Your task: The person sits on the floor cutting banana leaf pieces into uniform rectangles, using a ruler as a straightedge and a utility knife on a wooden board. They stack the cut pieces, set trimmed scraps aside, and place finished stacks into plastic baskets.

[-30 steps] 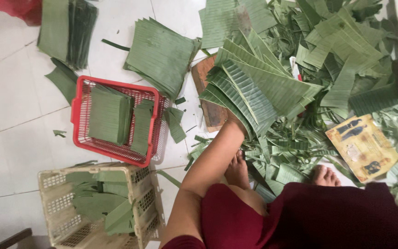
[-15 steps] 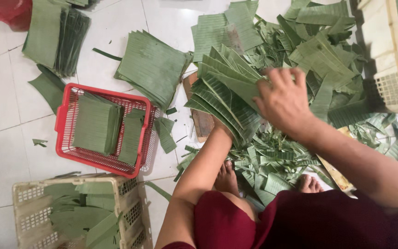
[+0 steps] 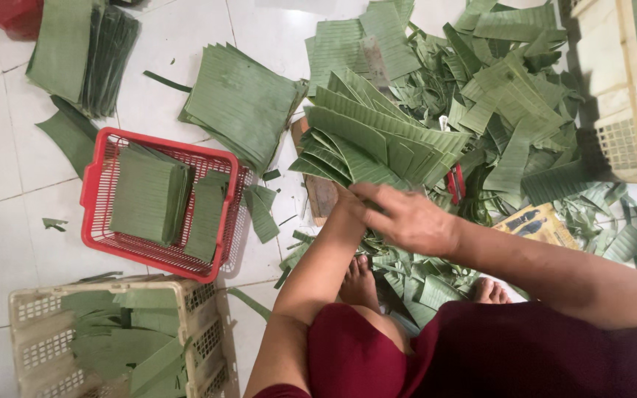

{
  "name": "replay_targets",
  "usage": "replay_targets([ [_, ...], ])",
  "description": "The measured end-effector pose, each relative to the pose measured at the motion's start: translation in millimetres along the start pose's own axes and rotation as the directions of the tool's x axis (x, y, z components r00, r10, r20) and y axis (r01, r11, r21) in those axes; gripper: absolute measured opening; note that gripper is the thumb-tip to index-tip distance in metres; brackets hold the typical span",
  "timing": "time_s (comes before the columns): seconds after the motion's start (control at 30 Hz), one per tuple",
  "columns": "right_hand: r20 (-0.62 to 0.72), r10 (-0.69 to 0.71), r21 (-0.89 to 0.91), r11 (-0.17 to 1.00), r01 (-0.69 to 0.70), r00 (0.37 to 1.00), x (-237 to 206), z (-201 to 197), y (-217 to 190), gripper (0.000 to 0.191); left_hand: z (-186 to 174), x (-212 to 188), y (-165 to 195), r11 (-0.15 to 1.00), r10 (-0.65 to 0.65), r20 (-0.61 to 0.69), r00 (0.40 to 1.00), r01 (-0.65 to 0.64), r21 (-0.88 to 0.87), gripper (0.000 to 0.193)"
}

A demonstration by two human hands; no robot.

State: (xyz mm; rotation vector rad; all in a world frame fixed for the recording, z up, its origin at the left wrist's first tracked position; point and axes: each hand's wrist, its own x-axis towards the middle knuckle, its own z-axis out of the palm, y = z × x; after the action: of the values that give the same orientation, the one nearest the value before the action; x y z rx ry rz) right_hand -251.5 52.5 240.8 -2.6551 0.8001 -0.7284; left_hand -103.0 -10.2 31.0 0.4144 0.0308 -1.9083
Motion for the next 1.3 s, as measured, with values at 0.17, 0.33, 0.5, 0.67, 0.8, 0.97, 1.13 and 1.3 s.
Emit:
replay_targets([
  [0.17,-0.197,0.192,0.121,0.978,-0.170,0.961,10.8,-12.5,3.6,0.047,0.2,0.6,0.9,1.000,0.013,-0.007,1.000,-0.013,-0.013,0.045],
  [0.33,-0.185,0.469,-0.224,0.836,-0.502,0.864,21.3,-16.7,27.2,0.049,0.0,2.0,-3.7,0.999,0.020,-0.013,1.000,-0.020,-0.025,0.043],
  [0.5,-0.201,0.239,-0.328,0.897,-0.295,0.950,13.9,2.1,24.7,0.036,-5.5,2.7,-5.1,1.000,0.013,-0.011,1.000,-0.013,-0.028,0.042],
  [0.67,-0.101,0.200,-0.159,0.964,-0.214,0.975,8.7,12.2,25.8,0.041,-12.9,4.9,-4.3,1.000,0.015,-0.007,1.000,-0.015,-0.028,0.040],
  [0.8,-0.197,0.362,-0.236,0.885,-0.402,0.911,16.3,6.0,31.7,0.046,-11.9,6.0,-5.4,1.000,0.000,-0.007,1.000,0.000,-0.028,0.039],
  [0.97,-0.175,0.475,-0.327,0.799,-0.505,0.863,28.3,3.6,30.1,0.051,-2.7,-0.6,-9.7,1.000,-0.009,-0.022,1.000,0.008,-0.025,0.034],
  [1.13,-0.106,0.497,-0.339,0.796,-0.501,0.861,32.4,10.6,28.9,0.025,13.3,-3.7,-11.2,0.992,-0.124,0.027,0.992,0.125,-0.021,0.034],
  [1.3,-0.036,0.559,-0.171,0.813,-0.556,0.828,32.4,5.6,27.6,0.042,25.7,-11.1,-9.9,0.999,-0.026,0.195,0.981,0.020,0.034,0.041],
])
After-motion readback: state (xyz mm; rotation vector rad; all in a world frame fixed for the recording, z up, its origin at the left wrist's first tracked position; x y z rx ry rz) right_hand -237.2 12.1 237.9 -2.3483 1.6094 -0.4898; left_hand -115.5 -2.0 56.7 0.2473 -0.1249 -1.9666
